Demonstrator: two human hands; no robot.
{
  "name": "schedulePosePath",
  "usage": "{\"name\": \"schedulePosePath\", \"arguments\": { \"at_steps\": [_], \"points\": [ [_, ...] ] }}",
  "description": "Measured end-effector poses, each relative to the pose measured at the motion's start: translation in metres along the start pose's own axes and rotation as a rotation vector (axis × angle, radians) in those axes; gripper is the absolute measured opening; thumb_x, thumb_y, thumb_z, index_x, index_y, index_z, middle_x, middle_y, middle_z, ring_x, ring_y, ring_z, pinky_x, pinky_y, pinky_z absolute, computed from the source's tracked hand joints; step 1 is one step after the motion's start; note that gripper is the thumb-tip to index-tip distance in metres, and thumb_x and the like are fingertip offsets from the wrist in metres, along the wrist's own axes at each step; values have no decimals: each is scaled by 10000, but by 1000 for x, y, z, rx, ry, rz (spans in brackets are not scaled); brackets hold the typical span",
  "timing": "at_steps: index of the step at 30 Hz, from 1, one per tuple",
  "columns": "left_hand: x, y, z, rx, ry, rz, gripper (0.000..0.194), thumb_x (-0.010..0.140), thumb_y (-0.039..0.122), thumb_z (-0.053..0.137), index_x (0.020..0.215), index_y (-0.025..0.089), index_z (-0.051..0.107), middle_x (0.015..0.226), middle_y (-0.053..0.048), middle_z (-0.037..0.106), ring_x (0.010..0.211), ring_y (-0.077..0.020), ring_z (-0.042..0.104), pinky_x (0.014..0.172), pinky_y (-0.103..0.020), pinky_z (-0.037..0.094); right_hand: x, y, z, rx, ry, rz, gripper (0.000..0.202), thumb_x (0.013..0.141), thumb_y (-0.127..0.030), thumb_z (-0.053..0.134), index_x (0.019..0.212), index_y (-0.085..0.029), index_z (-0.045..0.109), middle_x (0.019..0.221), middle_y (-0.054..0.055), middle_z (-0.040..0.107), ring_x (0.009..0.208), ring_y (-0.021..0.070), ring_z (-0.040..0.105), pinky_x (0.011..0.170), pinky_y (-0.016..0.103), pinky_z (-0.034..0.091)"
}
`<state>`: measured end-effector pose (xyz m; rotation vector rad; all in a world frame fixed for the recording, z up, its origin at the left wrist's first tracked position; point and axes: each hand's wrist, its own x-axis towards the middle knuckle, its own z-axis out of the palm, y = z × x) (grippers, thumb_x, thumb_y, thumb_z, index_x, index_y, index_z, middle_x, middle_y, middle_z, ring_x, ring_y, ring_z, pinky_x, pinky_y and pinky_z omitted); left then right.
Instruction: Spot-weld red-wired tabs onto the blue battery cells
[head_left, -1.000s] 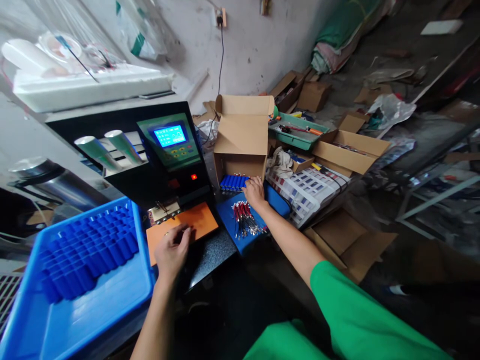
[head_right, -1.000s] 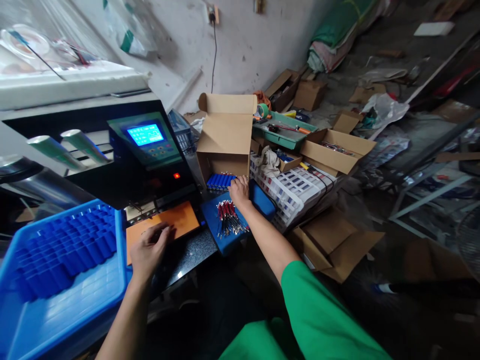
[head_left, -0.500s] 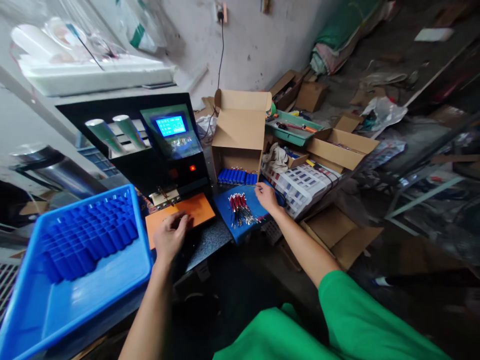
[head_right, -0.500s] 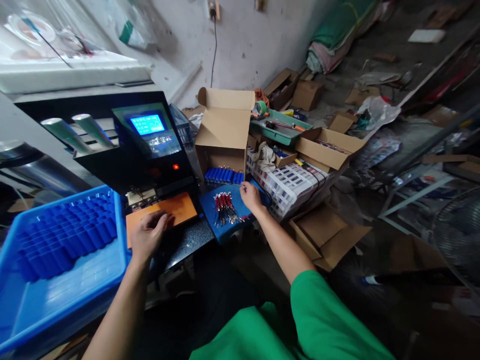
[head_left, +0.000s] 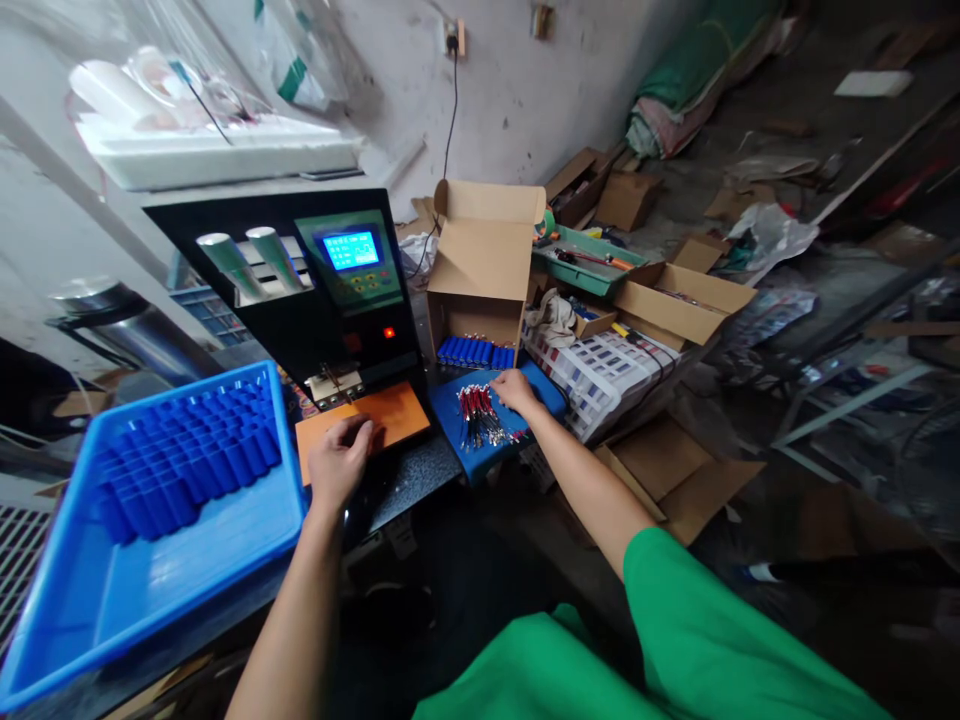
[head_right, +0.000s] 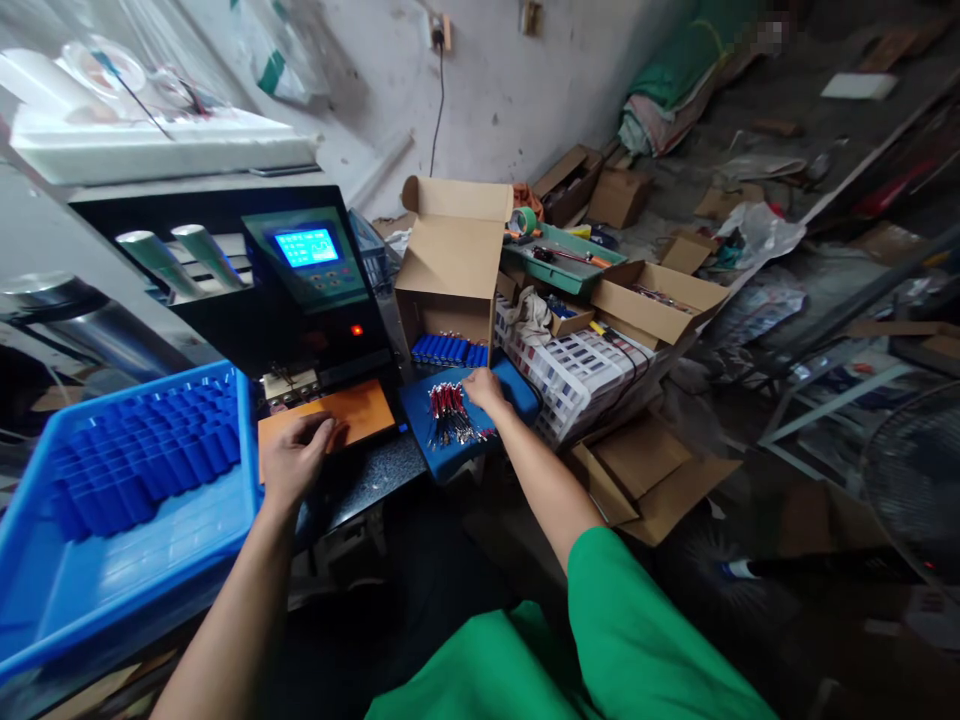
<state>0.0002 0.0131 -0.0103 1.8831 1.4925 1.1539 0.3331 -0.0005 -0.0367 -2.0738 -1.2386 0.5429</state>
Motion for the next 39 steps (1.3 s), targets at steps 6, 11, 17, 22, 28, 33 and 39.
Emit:
{"name": "schedulePosePath", "arguments": {
  "at_steps": [6, 11, 17, 22, 28, 33, 39],
  "points": [
    [0, -6, 1, -29, -6, -5, 419, 814, 532, 608, 972, 172, 750, 892, -75, 771, 801, -215, 723, 789, -329, 580, 15, -16, 11, -153, -49, -1, 243, 842, -261, 655, 621, -164, 678, 540, 57, 650, 620, 184, 656, 609, 236, 436],
    [-1, -7, 2, -33, -5, -5, 411, 821, 525, 610, 993, 179, 749, 930, -75, 777, 841, -220, 733, 792, -320, 580, 15, -11, 17, -64, -34, 66, 227, 847, -208, 599, 629, -176, 653, 502, 20, 611, 587, 158, 642, 606, 218, 438],
    [-2, -6, 1, 12, 2, 24, 404, 831, 535, 588, 965, 192, 753, 916, -63, 777, 846, -223, 728, 794, -324, 572, 7, 2, 17, 466, 88, 86, 169, 810, -271, 637, 677, -184, 581, 463, -80, 480, 419, 85, 472, 467, 169, 365],
    [-1, -5, 0, 4, 2, 30, 409, 827, 535, 588, 960, 184, 749, 883, -64, 770, 826, -223, 726, 763, -318, 573, 5, 0, 7, 901, 60, 96, 274, 753, -374, 703, 693, -190, 509, 538, -89, 465, 400, 48, 393, 374, 144, 261],
    [0, -5, -1, -17, -3, 23, 411, 813, 535, 603, 963, 182, 749, 893, -64, 774, 847, -224, 730, 786, -320, 577, 7, -12, -12, 1067, 110, -30, 317, 771, -415, 699, 711, -206, 469, 568, -93, 446, 425, 43, 398, 366, 133, 250],
    [5, -6, -4, -66, -26, 16, 445, 801, 563, 619, 958, 165, 745, 924, -87, 776, 865, -233, 731, 836, -352, 582, 0, -31, -23, 1087, 113, -84, 328, 792, -431, 706, 724, -209, 475, 573, -88, 451, 440, 49, 398, 373, 143, 256],
    [-19, 20, -7, -310, -62, -81, 539, 750, 619, 684, 1019, 154, 736, 1006, -120, 774, 900, -249, 731, 861, -397, 596, -41, -74, -22, 1252, -108, -173, 301, 774, -402, 740, 754, -194, 524, 638, -59, 500, 491, 58, 443, 382, 150, 277]
  ]
}}
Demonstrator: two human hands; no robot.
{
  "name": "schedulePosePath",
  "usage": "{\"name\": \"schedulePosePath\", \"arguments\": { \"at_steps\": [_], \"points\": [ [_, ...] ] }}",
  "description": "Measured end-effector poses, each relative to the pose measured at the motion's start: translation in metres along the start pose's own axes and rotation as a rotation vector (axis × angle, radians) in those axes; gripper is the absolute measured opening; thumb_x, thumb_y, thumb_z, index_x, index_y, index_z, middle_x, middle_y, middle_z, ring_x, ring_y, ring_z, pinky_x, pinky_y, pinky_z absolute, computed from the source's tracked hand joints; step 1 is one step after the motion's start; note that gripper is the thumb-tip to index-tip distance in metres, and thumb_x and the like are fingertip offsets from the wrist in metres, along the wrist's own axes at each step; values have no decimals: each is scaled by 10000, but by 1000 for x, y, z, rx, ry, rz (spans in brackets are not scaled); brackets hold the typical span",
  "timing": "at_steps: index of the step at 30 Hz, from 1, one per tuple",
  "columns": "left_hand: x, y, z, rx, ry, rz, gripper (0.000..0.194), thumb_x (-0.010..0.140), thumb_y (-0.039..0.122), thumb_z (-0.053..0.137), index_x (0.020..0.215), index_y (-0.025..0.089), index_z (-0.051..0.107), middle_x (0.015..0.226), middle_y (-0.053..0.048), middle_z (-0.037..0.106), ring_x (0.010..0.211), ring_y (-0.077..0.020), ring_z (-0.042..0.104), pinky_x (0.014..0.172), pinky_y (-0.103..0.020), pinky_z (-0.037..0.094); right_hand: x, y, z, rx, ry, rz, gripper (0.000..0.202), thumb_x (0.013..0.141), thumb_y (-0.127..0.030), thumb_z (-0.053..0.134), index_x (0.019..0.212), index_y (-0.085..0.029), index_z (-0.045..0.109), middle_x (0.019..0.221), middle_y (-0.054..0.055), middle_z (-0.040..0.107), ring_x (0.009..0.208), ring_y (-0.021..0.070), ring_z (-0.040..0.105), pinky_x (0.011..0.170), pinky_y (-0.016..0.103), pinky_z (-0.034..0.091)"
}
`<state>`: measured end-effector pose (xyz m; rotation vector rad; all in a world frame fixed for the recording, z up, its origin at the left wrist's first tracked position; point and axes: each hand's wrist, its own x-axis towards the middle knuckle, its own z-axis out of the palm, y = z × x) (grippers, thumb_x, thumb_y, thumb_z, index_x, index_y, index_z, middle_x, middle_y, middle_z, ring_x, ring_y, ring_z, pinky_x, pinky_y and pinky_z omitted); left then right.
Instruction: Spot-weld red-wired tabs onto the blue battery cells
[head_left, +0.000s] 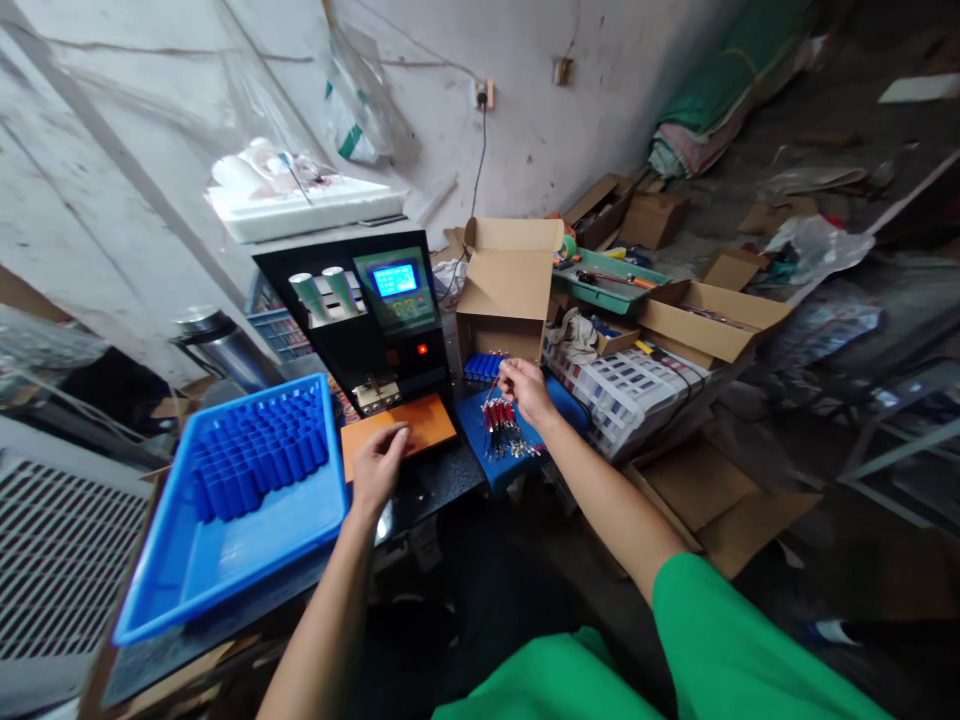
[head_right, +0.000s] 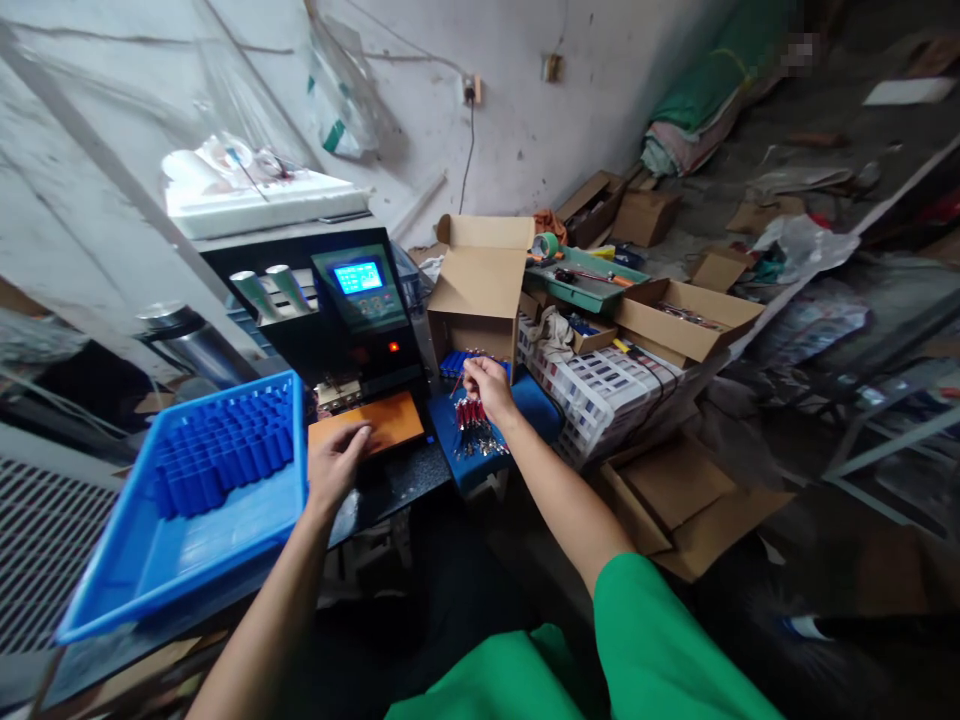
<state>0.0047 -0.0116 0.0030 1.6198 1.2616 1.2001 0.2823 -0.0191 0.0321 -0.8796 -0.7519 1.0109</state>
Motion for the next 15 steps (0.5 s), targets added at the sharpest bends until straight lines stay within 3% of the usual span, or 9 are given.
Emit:
{"name": "schedulePosePath", "arguments": {
  "at_steps": [2, 7, 11, 15],
  "points": [
    [-20, 15, 10, -90, -42, -18, 521, 742, 602, 712, 1021, 162, 741, 1011, -119, 772, 902, -238, 728, 862, -380, 591, -17, 1, 22, 51, -80, 52, 307, 767, -403, 756, 764, -193, 531, 654, -54, 504, 499, 59, 448, 385, 153, 281],
    [-54, 42, 28, -285, -53, -85, 491, 724, 565, 766, 973, 142, 741, 815, -84, 756, 652, -158, 667, 614, -283, 549, -54, 17, 70, 117, -183, 131, 353, 726, -448, 793, 766, -193, 552, 637, -54, 502, 493, 60, 429, 388, 163, 275],
    [-61, 40, 21, -366, 19, -111, 443, 684, 530, 811, 873, 138, 728, 686, -39, 713, 529, -106, 573, 512, -234, 466, -71, 34, 92, 137, -219, 190, 397, 689, -486, 815, 752, -196, 552, 627, -58, 493, 483, 58, 408, 385, 170, 262],
    [-66, 31, 6, -354, 48, -110, 392, 707, 508, 796, 817, 141, 711, 643, -19, 678, 503, -94, 534, 505, -231, 434, -80, 49, 99, 108, -265, 219, 407, 706, -529, 796, 780, -196, 575, 672, -41, 529, 529, 74, 447, 415, 182, 307]
  ]
}}
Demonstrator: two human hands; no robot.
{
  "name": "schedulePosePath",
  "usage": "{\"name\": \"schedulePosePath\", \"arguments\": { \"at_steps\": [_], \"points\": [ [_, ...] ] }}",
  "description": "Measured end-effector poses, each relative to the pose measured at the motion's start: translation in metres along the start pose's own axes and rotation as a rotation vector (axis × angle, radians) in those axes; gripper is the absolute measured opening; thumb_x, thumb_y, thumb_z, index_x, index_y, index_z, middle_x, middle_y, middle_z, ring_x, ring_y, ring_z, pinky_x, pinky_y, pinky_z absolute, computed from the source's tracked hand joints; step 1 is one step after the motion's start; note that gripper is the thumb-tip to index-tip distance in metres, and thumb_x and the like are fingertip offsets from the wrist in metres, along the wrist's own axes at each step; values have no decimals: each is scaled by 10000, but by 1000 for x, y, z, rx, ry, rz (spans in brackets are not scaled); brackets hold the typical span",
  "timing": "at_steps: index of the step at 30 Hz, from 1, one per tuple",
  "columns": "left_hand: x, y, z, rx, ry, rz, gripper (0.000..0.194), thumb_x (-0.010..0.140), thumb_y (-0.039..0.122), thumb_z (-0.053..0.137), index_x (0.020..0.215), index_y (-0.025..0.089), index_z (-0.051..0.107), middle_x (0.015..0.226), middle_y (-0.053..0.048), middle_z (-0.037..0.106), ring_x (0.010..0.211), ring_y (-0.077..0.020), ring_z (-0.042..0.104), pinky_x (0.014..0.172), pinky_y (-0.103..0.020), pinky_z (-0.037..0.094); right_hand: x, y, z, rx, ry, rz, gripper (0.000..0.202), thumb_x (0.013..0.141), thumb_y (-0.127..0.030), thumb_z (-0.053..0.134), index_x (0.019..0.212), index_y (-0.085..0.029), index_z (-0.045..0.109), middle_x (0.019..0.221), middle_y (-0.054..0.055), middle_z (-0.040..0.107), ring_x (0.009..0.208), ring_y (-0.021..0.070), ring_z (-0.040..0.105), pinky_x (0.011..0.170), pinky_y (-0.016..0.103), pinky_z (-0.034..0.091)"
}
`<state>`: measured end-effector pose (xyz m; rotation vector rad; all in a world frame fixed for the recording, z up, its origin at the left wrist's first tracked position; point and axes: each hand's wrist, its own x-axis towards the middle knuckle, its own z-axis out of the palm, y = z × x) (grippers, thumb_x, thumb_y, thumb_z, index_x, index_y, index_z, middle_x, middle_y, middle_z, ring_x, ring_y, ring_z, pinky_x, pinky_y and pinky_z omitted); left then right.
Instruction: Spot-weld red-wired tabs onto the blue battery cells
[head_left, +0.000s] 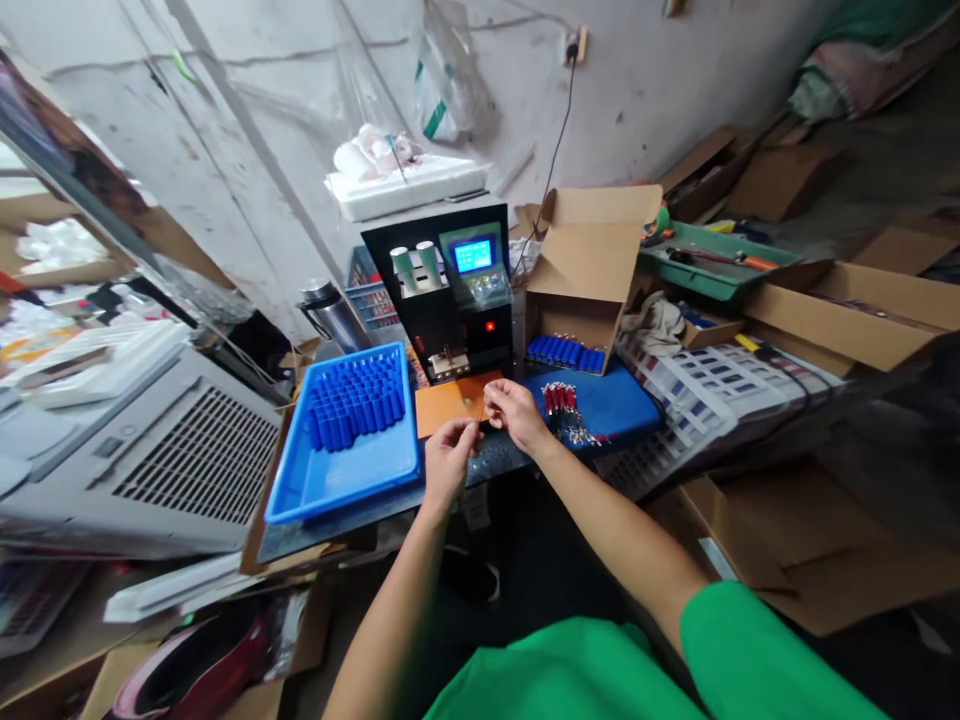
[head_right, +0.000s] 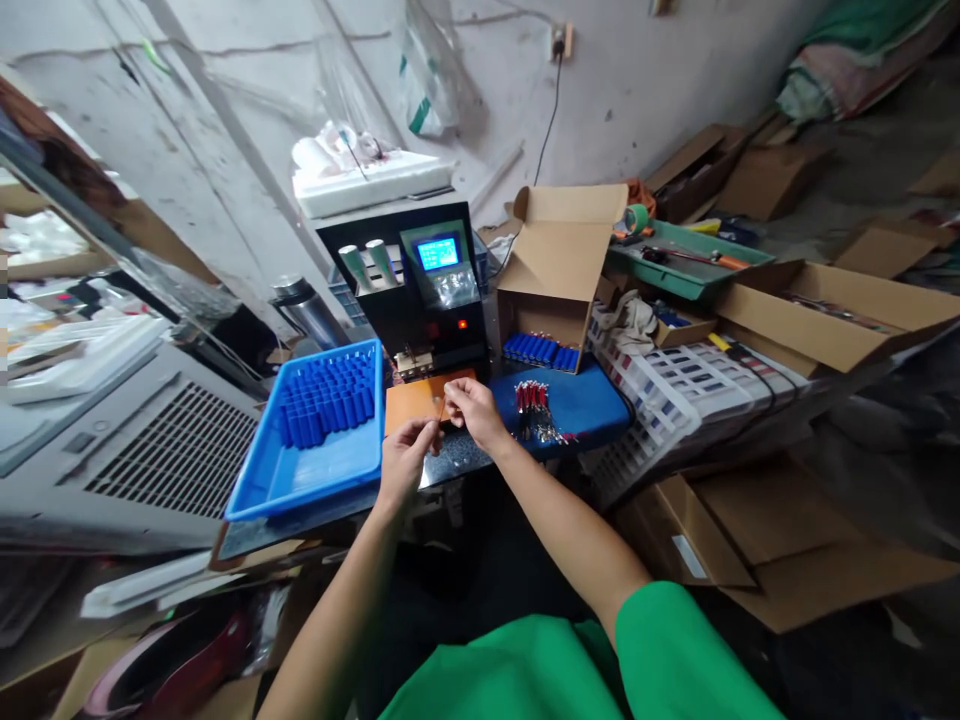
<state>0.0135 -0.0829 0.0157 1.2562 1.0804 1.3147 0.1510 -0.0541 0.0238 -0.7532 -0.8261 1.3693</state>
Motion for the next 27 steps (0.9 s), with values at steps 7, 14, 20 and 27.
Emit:
{"name": "schedulePosePath", "arguments": {
  "at_steps": [7, 14, 20, 27],
  "points": [
    [-13, 2, -27, 144, 10, 24, 312, 743, 449, 741, 697, 154, 651, 558, 30, 555, 515, -85, 464, 535, -227, 381, -14, 20, 3, -383, -285, -58, 324, 737, -476, 771, 778, -175, 659, 741, -5, 628, 680, 129, 559, 656, 261, 465],
    [-16, -7, -60, 399, 25, 65, 270, 861, 417, 632, 770, 165, 661, 677, -7, 631, 625, -130, 556, 639, -256, 446, -19, 37, 2, -511, -231, -113, 281, 760, -452, 728, 745, -175, 679, 738, 28, 675, 716, 180, 611, 743, 323, 494],
    [25, 5, -147, 1215, 383, -28, 342, 907, 266, 588, 1229, 165, 639, 1073, -138, 678, 953, -256, 674, 846, -354, 509, -2, 48, -7, -478, -43, -174, 339, 723, -511, 741, 726, -176, 690, 756, 63, 696, 742, 212, 643, 774, 363, 521],
    [54, 5, -174, 1629, 203, -268, 522, 925, 201, 524, 1441, 208, 445, 1310, -219, 542, 970, -288, 710, 819, -370, 529, 6, 57, -9, -490, -46, -167, 350, 737, -523, 729, 732, -175, 685, 748, 64, 695, 735, 214, 652, 776, 371, 536]
  ]
}}
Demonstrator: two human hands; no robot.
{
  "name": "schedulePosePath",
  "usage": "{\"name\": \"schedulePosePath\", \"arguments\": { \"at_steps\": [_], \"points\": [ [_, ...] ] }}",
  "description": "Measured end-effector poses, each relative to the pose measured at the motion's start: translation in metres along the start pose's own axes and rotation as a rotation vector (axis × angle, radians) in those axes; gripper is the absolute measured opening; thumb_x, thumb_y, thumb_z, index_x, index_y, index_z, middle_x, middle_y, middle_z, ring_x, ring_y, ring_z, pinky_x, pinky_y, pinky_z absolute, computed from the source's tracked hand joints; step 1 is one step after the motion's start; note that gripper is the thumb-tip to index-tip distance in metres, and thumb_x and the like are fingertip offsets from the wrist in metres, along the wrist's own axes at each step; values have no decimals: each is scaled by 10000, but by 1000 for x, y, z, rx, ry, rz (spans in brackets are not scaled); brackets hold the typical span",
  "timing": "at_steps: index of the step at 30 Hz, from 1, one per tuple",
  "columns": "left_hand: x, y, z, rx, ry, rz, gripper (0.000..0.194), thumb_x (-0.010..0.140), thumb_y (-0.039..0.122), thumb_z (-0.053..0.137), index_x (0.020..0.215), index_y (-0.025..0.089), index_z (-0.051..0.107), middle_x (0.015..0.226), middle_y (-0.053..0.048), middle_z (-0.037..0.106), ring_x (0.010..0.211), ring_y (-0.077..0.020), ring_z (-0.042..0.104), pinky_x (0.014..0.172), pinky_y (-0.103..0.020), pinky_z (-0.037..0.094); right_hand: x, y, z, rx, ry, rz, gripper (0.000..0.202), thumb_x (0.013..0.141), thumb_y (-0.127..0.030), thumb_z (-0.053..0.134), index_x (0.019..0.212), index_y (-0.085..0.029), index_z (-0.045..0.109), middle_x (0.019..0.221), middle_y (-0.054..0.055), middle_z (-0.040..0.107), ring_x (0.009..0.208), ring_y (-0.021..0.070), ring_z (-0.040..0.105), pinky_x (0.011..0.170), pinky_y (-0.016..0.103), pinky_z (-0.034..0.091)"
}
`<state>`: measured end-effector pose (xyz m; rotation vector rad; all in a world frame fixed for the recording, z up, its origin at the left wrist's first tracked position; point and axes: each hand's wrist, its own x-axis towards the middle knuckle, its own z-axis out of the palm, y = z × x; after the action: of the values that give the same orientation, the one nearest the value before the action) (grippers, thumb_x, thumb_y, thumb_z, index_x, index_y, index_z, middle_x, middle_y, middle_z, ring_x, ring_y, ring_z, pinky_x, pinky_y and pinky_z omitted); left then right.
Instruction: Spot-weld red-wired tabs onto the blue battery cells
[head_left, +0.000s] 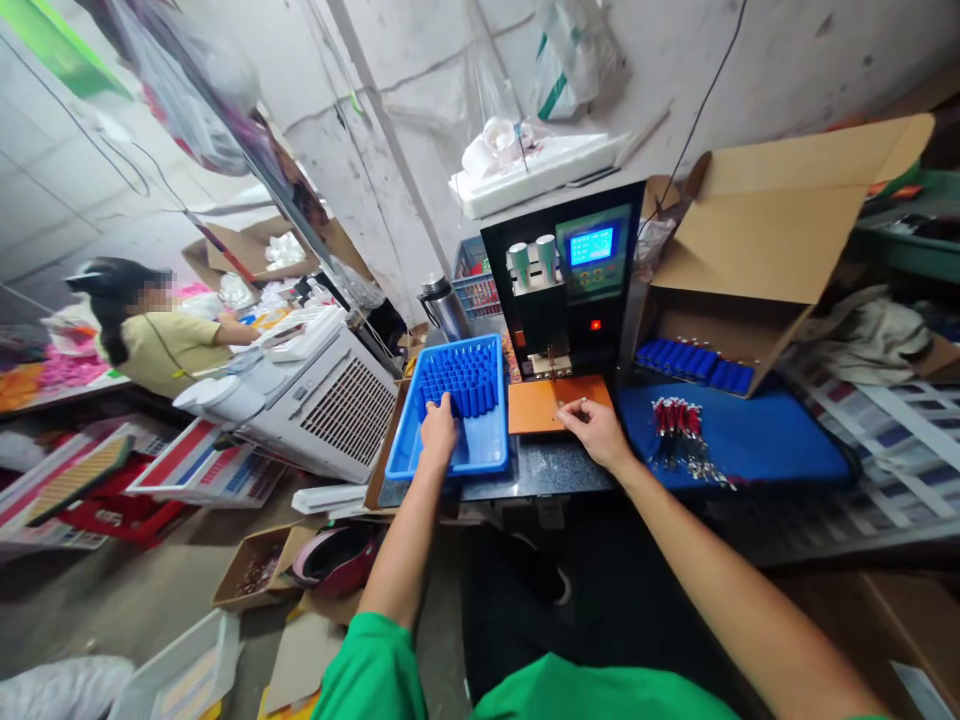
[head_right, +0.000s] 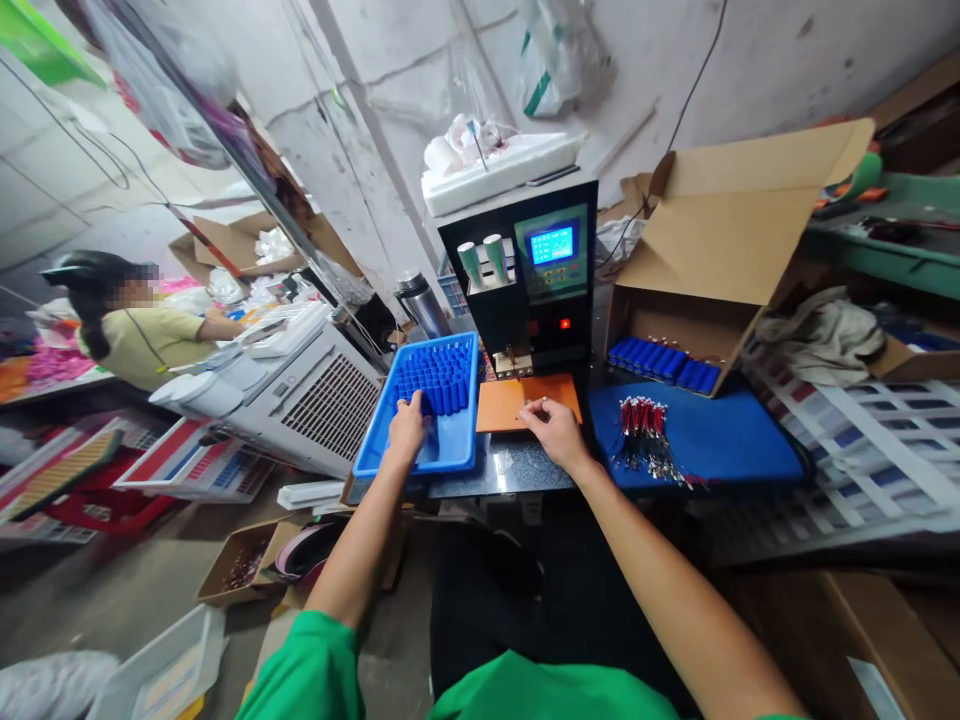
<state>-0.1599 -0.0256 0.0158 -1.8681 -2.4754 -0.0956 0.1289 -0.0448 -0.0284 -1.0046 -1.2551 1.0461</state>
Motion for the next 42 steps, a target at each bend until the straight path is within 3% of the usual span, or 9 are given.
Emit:
{"name": "schedulePosePath", "arguments": {
  "at_steps": [6, 11, 14, 18, 22, 25, 28, 31, 42],
  "points": [
    [-2, -3, 2, -63, 40, -48, 392, 926, 217, 519, 1314, 163, 518, 1213, -211, 625, 991, -311, 704, 830, -391, 531, 3, 2, 1, 19, 6, 19, 413, 725, -583, 733, 742, -175, 674, 743, 66, 694, 717, 204, 643, 724, 344, 537],
    [-7, -6, 1, -481, 170, -77, 408, 799, 274, 719, 1179, 168, 613, 958, -106, 722, 901, -250, 701, 828, -350, 534, 7, -4, 1, 128, 41, 122, 459, 643, -608, 790, 732, -177, 658, 723, 57, 680, 658, 182, 615, 664, 335, 539],
    [-10, 20, 0, -880, 227, 47, 420, 708, 345, 796, 1062, 153, 678, 866, -69, 727, 778, -201, 684, 761, -316, 541, 11, -9, -3, 265, 92, 208, 474, 607, -599, 819, 739, -178, 646, 677, 32, 651, 607, 162, 598, 622, 327, 549],
    [-16, 81, 4, -1182, 109, 274, 439, 688, 420, 799, 1028, 153, 723, 825, -54, 741, 750, -187, 689, 738, -308, 545, 15, -13, -9, 397, 229, 242, 468, 605, -577, 833, 749, -179, 633, 639, 9, 624, 554, 135, 573, 565, 294, 544],
    [-17, 131, 13, -1195, 34, 332, 393, 697, 360, 778, 1032, 160, 736, 823, -49, 742, 740, -179, 682, 754, -312, 543, 17, -13, -15, 372, 253, 221, 461, 612, -575, 820, 750, -181, 626, 639, 0, 616, 558, 130, 574, 566, 285, 540],
    [-17, 147, 19, -1227, -19, 361, 302, 719, 353, 750, 954, 163, 731, 815, -57, 738, 728, -185, 681, 724, -313, 544, 21, -12, -20, 328, 259, 200, 468, 613, -588, 812, 748, -179, 631, 657, 6, 630, 577, 133, 584, 580, 289, 543],
    [-15, 151, 22, -1255, -83, 406, 248, 748, 388, 728, 855, 164, 714, 778, -51, 723, 696, -179, 667, 685, -302, 536, 27, -10, -24, 296, 260, 190, 461, 622, -585, 809, 748, -175, 640, 672, 15, 642, 600, 137, 593, 589, 285, 541],
    [-12, 155, 24, -1224, -59, 381, 256, 732, 393, 745, 823, 156, 711, 730, -33, 699, 656, -161, 629, 656, -284, 512, 34, -9, -24, 276, 256, 186, 442, 635, -577, 795, 738, -176, 640, 678, 23, 647, 614, 143, 597, 592, 282, 528],
    [-16, 162, 37, -1271, -22, 371, 362, 777, 419, 717, 1029, 159, 726, 914, -74, 741, 869, -203, 676, 832, -330, 531, 60, -3, -1, 181, 200, 143, 284, 738, -470, 694, 731, -188, 658, 715, 48, 696, 708, 202, 659, 649, 297, 511]
  ]
}}
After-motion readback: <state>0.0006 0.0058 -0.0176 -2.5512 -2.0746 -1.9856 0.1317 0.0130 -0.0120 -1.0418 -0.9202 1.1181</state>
